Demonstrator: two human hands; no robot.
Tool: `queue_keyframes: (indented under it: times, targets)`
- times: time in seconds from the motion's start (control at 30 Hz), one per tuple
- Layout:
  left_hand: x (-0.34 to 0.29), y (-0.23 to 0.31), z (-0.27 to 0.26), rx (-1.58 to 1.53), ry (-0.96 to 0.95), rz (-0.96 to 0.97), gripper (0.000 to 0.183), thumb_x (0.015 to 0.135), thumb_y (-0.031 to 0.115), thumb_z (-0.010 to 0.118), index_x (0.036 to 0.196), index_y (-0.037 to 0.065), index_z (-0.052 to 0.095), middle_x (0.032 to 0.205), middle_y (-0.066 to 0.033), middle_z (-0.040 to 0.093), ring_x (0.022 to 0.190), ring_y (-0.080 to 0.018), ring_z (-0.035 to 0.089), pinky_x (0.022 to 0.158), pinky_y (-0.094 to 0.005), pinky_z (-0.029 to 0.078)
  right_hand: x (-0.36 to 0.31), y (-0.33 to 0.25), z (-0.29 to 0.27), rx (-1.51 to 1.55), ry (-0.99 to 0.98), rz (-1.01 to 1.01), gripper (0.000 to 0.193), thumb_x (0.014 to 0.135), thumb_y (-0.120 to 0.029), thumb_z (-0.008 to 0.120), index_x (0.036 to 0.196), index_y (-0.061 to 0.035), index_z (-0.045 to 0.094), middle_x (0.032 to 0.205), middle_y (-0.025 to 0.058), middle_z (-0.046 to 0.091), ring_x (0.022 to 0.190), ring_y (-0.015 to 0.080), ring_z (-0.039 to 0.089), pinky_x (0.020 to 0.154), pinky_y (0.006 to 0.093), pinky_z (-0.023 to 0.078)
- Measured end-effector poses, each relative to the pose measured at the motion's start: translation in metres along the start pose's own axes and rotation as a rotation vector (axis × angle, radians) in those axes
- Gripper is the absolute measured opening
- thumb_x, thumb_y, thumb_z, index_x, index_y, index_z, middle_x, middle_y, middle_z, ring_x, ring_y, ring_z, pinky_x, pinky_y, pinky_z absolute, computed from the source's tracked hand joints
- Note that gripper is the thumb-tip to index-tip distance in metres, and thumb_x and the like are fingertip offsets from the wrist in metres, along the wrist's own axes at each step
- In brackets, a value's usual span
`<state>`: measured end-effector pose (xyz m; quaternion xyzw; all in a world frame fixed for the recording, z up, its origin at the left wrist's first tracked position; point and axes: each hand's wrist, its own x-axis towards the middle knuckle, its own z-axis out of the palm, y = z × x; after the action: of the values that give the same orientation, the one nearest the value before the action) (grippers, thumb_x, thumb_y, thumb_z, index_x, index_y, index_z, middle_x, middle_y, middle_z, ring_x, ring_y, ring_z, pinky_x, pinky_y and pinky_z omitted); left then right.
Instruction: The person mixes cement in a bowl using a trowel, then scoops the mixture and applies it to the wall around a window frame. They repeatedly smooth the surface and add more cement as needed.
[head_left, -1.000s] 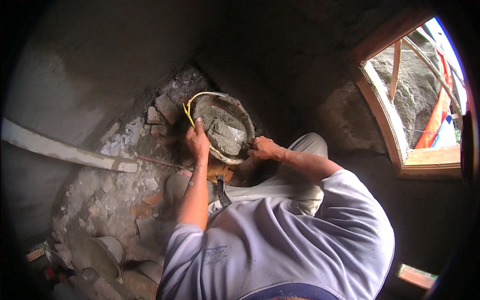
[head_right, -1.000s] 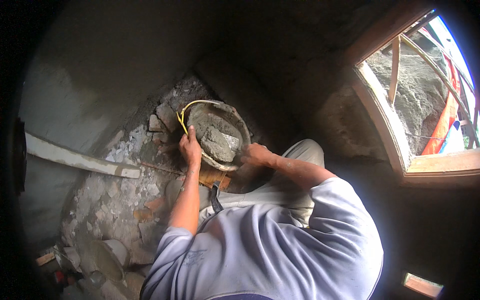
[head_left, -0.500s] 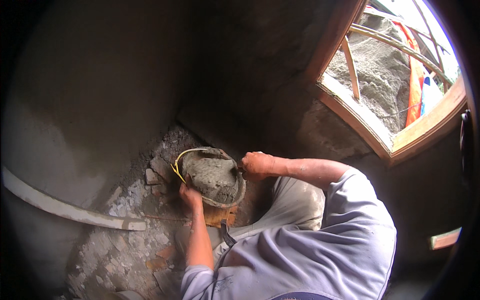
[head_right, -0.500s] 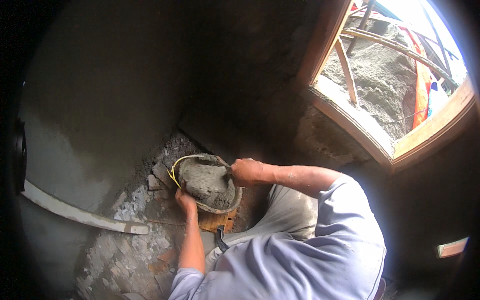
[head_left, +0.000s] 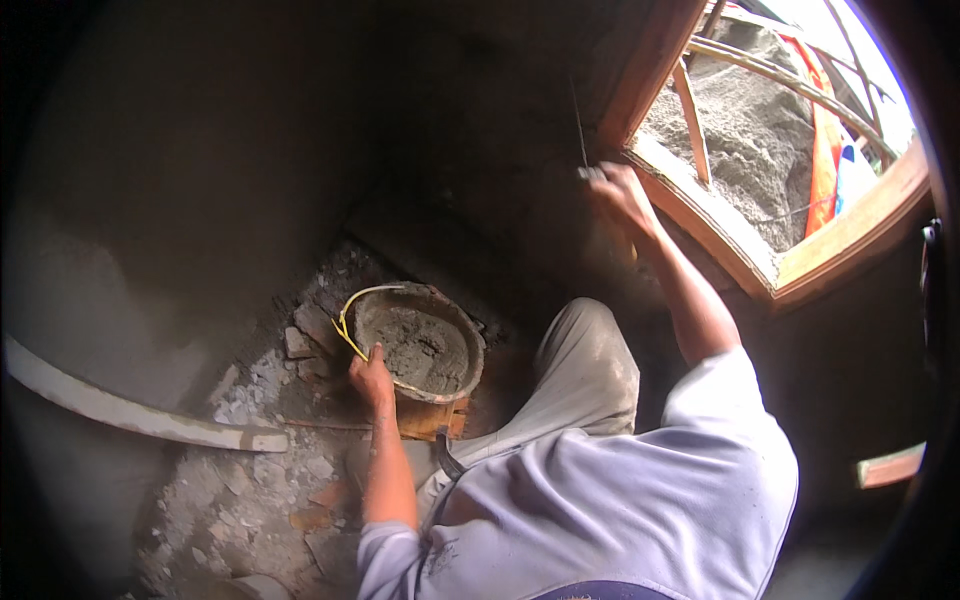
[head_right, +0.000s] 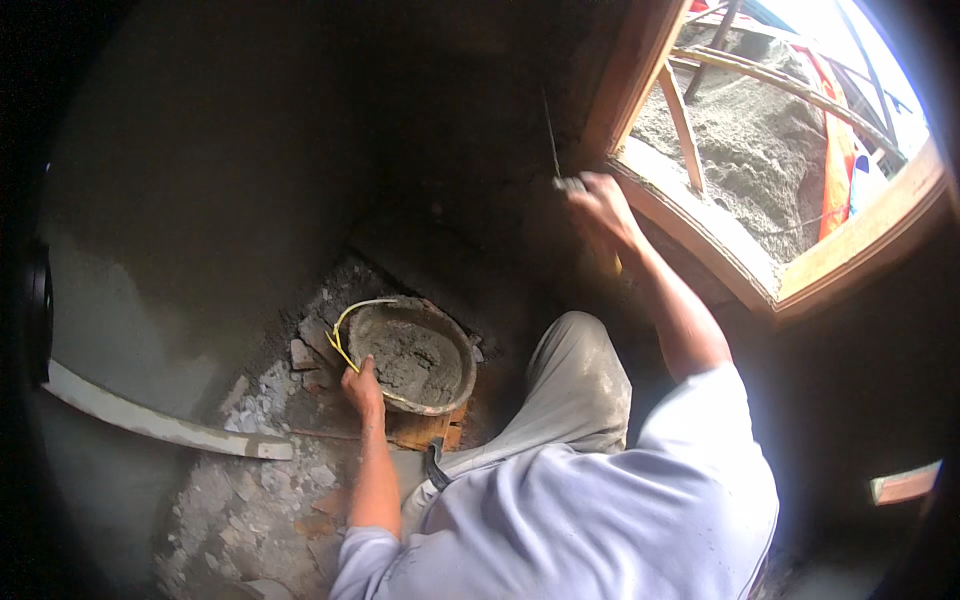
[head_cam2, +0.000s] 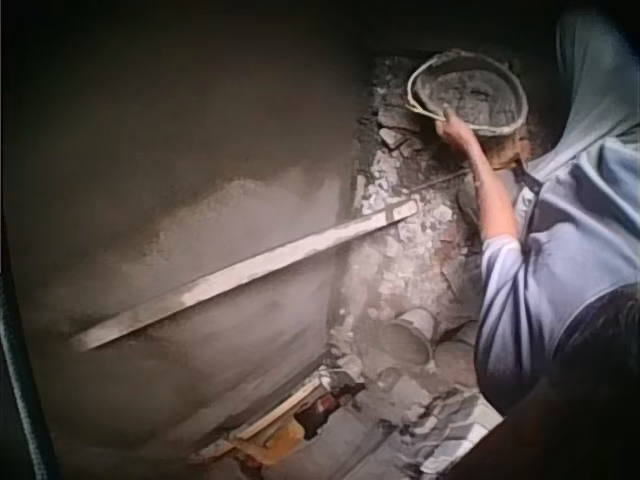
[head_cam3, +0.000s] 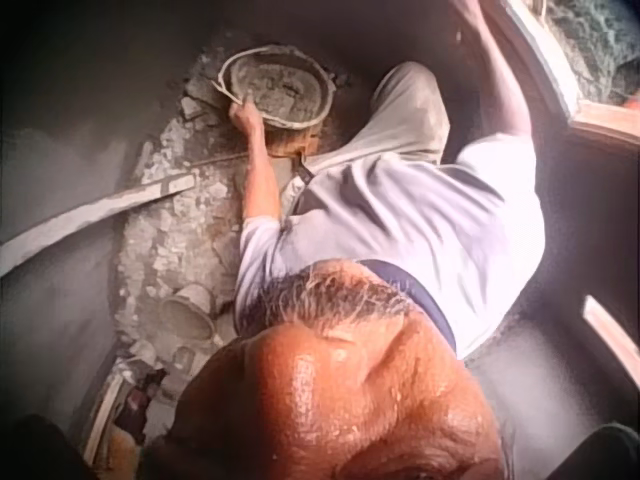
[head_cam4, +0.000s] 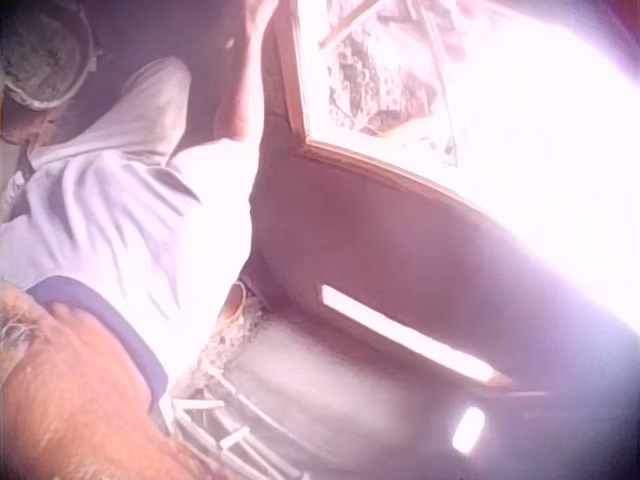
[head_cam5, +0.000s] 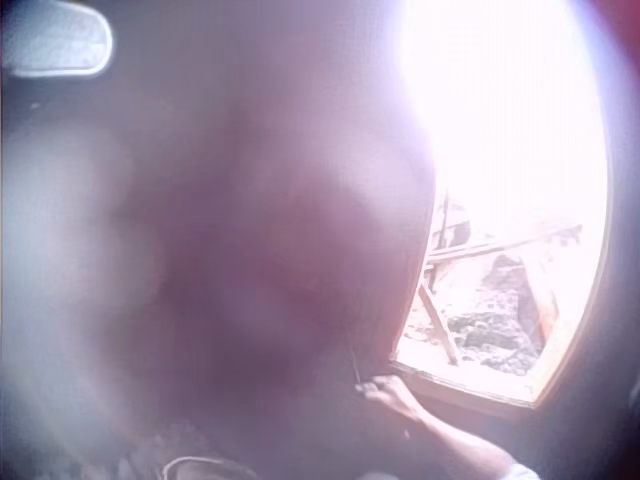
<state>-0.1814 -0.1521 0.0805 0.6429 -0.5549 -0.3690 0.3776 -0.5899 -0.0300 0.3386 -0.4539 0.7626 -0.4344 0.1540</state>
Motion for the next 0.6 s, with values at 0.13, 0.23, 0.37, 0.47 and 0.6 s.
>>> queue_keyframes:
  times: [0.13,0.23,0.37,0.47,0.6]
  targets:
    - [0.008,0.016,0.000,0.039,-0.086,0.061,0.037,0.079,0.025,0.066,0.080,-0.011,0.059,0.079,-0.0308,0.061,0.079,-0.0464,0.058,0.070,-0.0470,0.044,-0.064,0.028,0.038,-0.170,-0.182,0.083,0.021,0.079,-0.020,0.059,0.082,0.0012,0.058,0.065,0.0095,0.058,0.061,0.0166,0.059,0.058,0.0352,0.050]
    - [0.004,0.011,0.008,0.052,-0.112,0.061,0.030,0.078,0.019,0.061,0.080,-0.011,0.057,0.077,-0.0273,0.061,0.075,-0.0418,0.057,0.071,-0.0465,0.042,-0.073,0.047,0.102,-0.256,-0.514,-0.040,0.033,0.080,-0.021,0.062,0.104,0.0005,0.054,0.089,0.0209,0.063,0.081,0.0268,0.063,0.072,0.0391,0.049]
    - [-0.006,0.008,0.011,0.021,-0.084,0.072,0.031,0.074,0.021,0.058,0.076,-0.010,0.056,0.072,-0.0290,0.059,0.070,-0.0437,0.058,0.065,-0.0467,0.044,-0.082,0.043,0.189,-0.606,-0.834,-0.023,0.019,0.076,-0.018,0.063,0.088,-0.0049,0.067,0.088,0.0144,0.067,0.085,0.0295,0.066,0.071,0.0406,0.054]
    - [-0.016,0.020,0.014,0.036,-0.084,0.068,0.033,0.073,0.023,0.058,0.073,-0.011,0.055,0.071,-0.0296,0.059,0.068,-0.0451,0.058,0.064,-0.0478,0.044,-0.095,0.077,0.245,-0.861,-0.664,-0.087,0.021,0.083,-0.018,0.054,0.097,-0.0098,0.068,0.093,0.0117,0.068,0.092,0.0288,0.067,0.076,0.0417,0.055]
    - [-0.019,0.017,0.004,0.089,-0.021,0.057,0.038,0.077,0.027,0.059,0.074,-0.011,0.054,0.071,-0.0302,0.058,0.071,-0.0462,0.057,0.066,-0.0490,0.043,-0.139,0.045,0.263,-0.820,-1.028,-0.193,0.023,0.085,-0.015,0.052,0.096,-0.0027,0.068,0.102,0.0172,0.067,0.097,0.0323,0.065,0.081,0.0419,0.054]
